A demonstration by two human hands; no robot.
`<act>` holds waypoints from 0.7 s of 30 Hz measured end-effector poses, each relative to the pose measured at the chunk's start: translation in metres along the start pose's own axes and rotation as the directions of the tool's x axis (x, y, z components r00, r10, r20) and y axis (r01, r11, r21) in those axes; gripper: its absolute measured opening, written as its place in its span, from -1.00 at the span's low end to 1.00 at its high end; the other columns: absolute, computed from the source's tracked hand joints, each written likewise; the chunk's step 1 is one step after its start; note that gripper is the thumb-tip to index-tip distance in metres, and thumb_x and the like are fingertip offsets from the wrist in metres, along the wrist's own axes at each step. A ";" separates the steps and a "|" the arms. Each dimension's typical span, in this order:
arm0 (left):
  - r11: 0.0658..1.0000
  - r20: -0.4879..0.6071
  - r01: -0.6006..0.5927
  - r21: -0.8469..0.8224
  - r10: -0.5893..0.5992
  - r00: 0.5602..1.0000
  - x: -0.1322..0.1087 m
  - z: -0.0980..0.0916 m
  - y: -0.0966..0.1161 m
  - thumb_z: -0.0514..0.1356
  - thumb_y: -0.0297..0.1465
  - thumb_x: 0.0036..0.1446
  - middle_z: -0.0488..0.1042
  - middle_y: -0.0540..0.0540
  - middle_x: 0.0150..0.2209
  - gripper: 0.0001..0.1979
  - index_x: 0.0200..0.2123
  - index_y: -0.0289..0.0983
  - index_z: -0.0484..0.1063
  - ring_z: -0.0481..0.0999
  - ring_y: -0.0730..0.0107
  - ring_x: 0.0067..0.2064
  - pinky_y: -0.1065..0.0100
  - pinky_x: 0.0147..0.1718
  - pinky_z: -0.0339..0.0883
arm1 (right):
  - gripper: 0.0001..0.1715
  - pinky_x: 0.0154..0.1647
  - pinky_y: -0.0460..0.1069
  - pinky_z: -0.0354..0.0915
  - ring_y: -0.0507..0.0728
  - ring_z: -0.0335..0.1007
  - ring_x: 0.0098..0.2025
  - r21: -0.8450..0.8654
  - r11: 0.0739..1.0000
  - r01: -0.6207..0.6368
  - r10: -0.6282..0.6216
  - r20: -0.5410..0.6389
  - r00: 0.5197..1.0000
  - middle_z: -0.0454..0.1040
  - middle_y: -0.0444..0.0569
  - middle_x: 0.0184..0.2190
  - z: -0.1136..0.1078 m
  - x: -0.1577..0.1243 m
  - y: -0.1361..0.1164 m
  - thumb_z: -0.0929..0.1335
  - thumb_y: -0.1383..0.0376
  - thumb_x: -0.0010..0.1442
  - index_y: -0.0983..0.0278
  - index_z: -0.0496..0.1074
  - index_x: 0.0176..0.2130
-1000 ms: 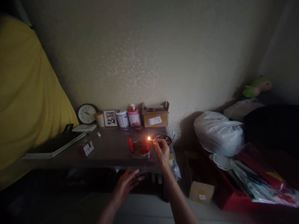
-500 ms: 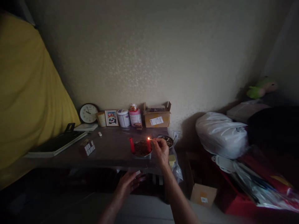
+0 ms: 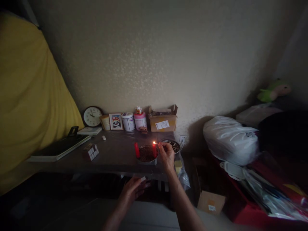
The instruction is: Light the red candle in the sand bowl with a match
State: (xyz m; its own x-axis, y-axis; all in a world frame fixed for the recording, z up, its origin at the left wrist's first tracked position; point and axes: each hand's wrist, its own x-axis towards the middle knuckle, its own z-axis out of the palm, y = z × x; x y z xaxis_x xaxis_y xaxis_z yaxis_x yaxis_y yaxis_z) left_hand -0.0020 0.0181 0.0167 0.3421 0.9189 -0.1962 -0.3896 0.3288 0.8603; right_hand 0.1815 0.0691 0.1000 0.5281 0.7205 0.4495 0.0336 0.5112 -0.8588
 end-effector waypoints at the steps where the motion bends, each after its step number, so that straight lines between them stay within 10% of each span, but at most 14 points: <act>1: 1.000 0.002 0.001 0.000 -0.001 1.000 0.000 0.000 0.000 0.33 -0.23 -0.16 0.56 -0.14 -0.27 -0.68 -0.31 -0.26 0.43 0.55 0.30 -0.28 0.37 -0.35 0.34 | -0.68 -0.35 -0.04 0.29 0.07 0.36 -0.39 -0.001 1.000 0.001 -0.001 0.000 1.000 0.46 -0.08 -0.44 0.000 0.000 0.001 0.41 0.09 -0.05 0.29 0.41 -0.40; 21: 0.999 -0.005 0.009 -0.042 -0.010 1.000 0.004 -0.002 -0.002 0.35 -0.26 -0.18 0.58 -0.11 -0.32 -0.72 -0.39 -0.26 0.42 0.54 0.38 -0.36 0.41 -0.40 0.36 | -0.73 -0.40 -0.07 0.26 0.02 0.31 -0.46 0.070 0.997 -0.031 0.030 0.023 0.999 0.43 -0.13 -0.49 -0.006 0.001 -0.019 0.42 0.13 -0.06 0.29 0.42 -0.44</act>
State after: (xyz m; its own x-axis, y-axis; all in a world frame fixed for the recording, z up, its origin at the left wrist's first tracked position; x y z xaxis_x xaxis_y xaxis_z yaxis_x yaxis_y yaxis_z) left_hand -0.0014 0.0215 0.0136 0.3419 0.9167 -0.2067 -0.4221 0.3463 0.8378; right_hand 0.1867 0.0570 0.1154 0.5091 0.7461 0.4292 -0.0425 0.5198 -0.8532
